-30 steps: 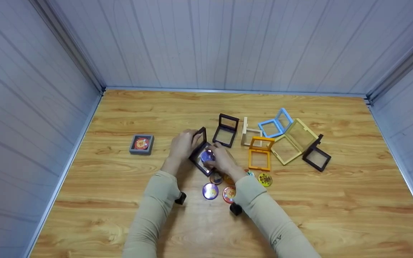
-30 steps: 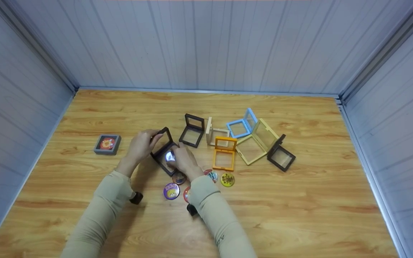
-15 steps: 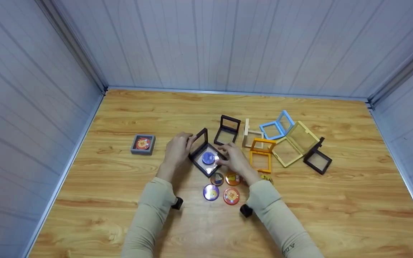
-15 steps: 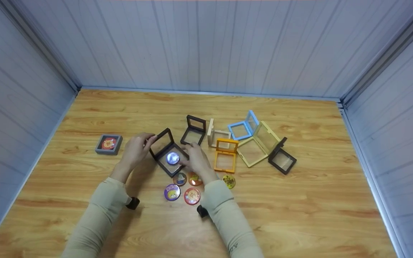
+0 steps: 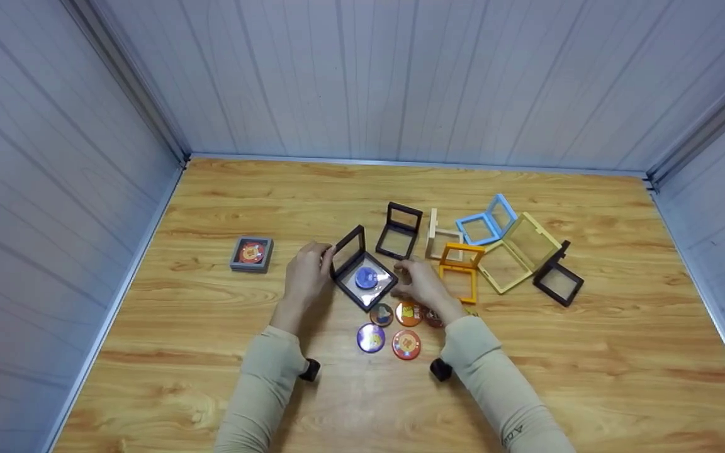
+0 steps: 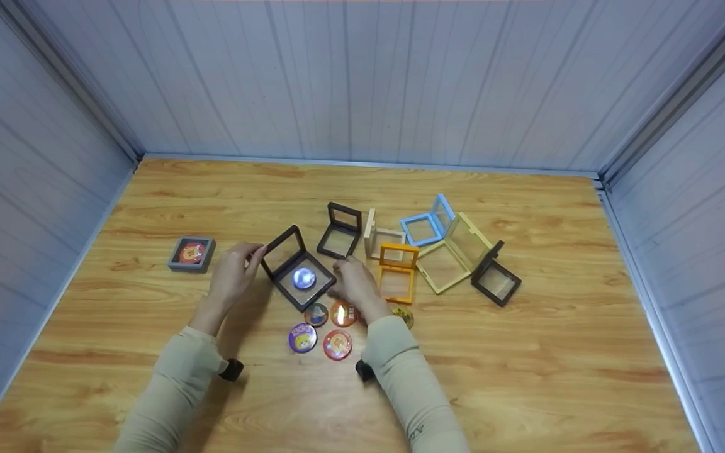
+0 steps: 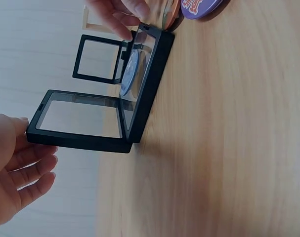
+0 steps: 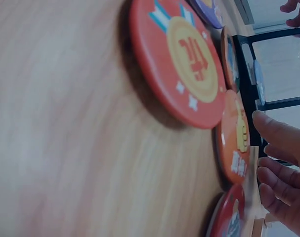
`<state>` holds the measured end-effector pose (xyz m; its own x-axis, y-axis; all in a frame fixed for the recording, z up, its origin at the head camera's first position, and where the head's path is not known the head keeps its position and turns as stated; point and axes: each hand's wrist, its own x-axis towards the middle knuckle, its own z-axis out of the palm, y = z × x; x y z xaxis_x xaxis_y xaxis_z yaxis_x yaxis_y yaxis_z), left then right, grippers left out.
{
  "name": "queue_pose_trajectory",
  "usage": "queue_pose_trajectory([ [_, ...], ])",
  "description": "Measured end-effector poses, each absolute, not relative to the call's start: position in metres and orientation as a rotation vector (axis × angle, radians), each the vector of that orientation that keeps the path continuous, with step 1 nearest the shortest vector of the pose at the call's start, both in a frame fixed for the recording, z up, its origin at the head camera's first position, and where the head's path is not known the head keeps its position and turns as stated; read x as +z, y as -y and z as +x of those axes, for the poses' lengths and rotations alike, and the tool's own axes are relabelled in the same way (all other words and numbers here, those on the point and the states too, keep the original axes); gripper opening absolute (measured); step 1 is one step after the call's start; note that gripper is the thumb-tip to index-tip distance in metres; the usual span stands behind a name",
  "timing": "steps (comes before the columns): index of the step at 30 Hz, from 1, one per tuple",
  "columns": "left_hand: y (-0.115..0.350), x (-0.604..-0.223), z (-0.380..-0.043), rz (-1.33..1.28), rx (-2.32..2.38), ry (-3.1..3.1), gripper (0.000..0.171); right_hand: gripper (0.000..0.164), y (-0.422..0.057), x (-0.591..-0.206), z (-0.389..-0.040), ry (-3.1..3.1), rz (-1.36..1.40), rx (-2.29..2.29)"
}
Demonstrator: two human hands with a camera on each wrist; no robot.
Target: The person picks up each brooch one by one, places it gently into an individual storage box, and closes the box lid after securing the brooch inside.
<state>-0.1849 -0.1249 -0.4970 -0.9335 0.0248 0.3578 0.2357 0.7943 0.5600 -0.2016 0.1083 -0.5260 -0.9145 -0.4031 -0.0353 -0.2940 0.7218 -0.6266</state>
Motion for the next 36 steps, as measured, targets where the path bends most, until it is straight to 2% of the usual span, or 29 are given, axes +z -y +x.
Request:
queue_pose_trajectory([
  [18,0.117,-0.502,-0.180,-0.271,-1.026,2.544,0.018,0.024,-0.104,-0.530,-0.207,-2.760,-0.643,-0.941],
  [36,0.099,-0.505,-0.160,-0.412,-1.003,2.623,0.010,0.027,-0.100,-0.532,-0.206,-2.758,-0.577,-0.924],
])
